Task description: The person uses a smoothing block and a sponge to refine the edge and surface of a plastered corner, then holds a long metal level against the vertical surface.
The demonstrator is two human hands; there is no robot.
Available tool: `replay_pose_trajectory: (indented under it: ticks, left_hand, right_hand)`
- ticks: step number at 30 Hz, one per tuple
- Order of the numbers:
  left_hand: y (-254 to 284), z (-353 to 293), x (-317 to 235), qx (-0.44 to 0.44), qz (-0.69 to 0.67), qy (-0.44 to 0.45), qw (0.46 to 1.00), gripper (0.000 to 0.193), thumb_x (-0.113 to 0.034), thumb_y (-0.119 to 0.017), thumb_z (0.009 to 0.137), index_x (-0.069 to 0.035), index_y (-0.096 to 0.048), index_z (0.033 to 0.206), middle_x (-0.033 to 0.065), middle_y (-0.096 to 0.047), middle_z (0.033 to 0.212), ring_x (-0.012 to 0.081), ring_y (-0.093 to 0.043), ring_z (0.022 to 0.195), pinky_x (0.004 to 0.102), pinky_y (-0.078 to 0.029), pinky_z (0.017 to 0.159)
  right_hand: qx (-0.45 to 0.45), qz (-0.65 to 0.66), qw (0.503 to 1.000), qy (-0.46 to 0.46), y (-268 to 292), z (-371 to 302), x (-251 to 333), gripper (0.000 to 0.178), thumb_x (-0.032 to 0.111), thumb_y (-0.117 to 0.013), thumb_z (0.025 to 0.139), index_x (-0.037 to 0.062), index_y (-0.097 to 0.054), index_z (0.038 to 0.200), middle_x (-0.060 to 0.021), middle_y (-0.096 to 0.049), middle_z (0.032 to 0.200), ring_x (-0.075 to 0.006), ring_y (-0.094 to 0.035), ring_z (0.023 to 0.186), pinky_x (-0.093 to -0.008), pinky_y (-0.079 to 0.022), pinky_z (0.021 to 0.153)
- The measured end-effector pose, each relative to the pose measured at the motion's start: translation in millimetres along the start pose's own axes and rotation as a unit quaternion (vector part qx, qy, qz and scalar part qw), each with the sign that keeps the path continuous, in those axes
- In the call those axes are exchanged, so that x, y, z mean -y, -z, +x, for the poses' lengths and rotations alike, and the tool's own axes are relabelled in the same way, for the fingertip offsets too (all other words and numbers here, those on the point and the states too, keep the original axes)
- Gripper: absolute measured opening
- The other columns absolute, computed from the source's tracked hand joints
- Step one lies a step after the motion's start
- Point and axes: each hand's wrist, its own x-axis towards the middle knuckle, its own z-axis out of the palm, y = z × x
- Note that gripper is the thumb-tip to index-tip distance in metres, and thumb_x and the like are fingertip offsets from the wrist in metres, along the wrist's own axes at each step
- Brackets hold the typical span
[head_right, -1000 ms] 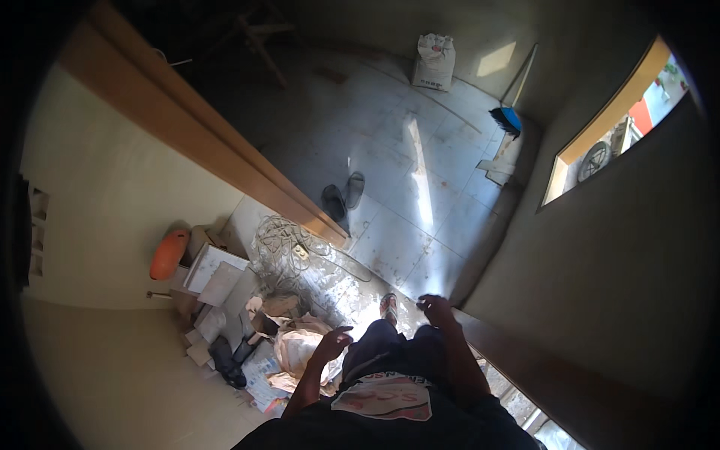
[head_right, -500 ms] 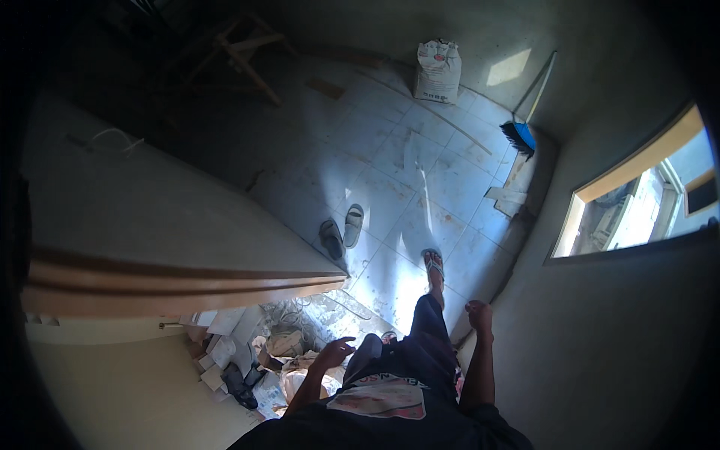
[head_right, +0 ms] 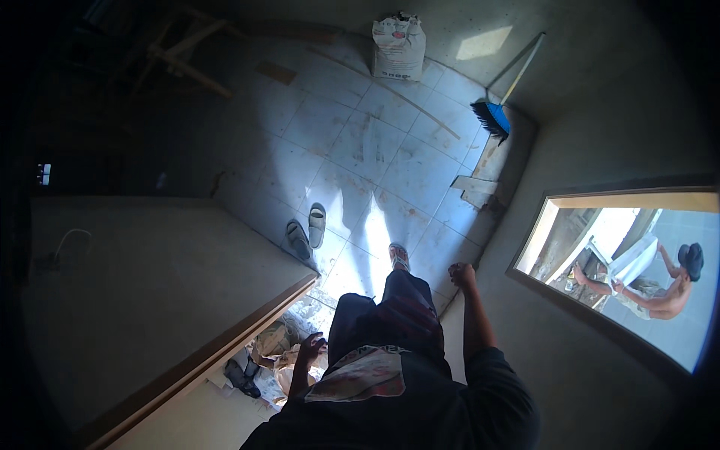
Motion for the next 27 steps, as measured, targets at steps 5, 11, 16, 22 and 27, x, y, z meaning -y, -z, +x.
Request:
replay_pose_trajectory:
  ticks: [5,11,16,22,27]
  left_hand:
    - [-12,-4,14,-0.031,-0.044,0.082,0.995,0.04,-0.02,-0.062,0.091,-0.008,-0.054,0.128,0.0065,-0.068,0.088,0.0126,-0.063,0.074,0.027,-0.047,0.061]
    - [-23,-4,34,-0.035,-0.084,0.134,0.987,0.044,-0.023,-0.064,0.091,-0.008,-0.052,0.13,0.0094,-0.069,0.09,0.0143,-0.064,0.073,0.0278,-0.049,0.062]
    - [-10,41,10,-0.002,-0.077,0.109,0.991,0.045,-0.025,-0.066,0.089,-0.007,-0.054,0.128,0.0078,-0.069,0.089,0.0127,-0.062,0.07,0.0269,-0.047,0.058]
    - [4,110,-96,-0.03,-0.048,0.076,0.996,0.038,-0.019,-0.061,0.089,-0.007,-0.057,0.124,0.006,-0.069,0.088,0.011,-0.063,0.076,0.0252,-0.046,0.062]
    - [-6,132,-153,-0.053,-0.052,0.046,0.996,0.032,-0.017,-0.058,0.089,-0.006,-0.06,0.119,0.0102,-0.07,0.091,0.0158,-0.066,0.083,0.027,-0.051,0.075]
  right_hand:
    - [0.047,-0.012,0.999,0.006,1,40,17,0.016,0.014,-0.062,0.081,0.0008,-0.069,0.085,-0.0061,-0.063,0.063,-0.0134,-0.058,0.048,-0.0279,-0.048,0.043]
    - [0.109,-0.156,0.982,0.01,-22,77,68,0.016,0.012,-0.066,0.08,-0.0006,-0.068,0.09,-0.0059,-0.061,0.063,-0.0134,-0.057,0.047,-0.0273,-0.045,0.04]
    - [0.091,-0.158,0.982,0.056,-39,115,117,0.024,0.012,-0.072,0.076,-0.0014,-0.069,0.096,-0.0075,-0.062,0.062,-0.0134,-0.058,0.048,-0.0283,-0.047,0.041]
    - [0.056,-0.322,0.934,0.148,-18,214,177,0.033,0.027,-0.076,0.073,0.0054,-0.071,0.097,-0.0174,-0.07,0.091,-0.0297,-0.068,0.089,-0.0396,-0.053,0.081]
    - [0.033,-0.258,0.959,0.112,-6,334,215,0.026,0.023,-0.071,0.073,0.004,-0.072,0.091,-0.0175,-0.07,0.087,-0.0307,-0.069,0.082,-0.0389,-0.054,0.076]
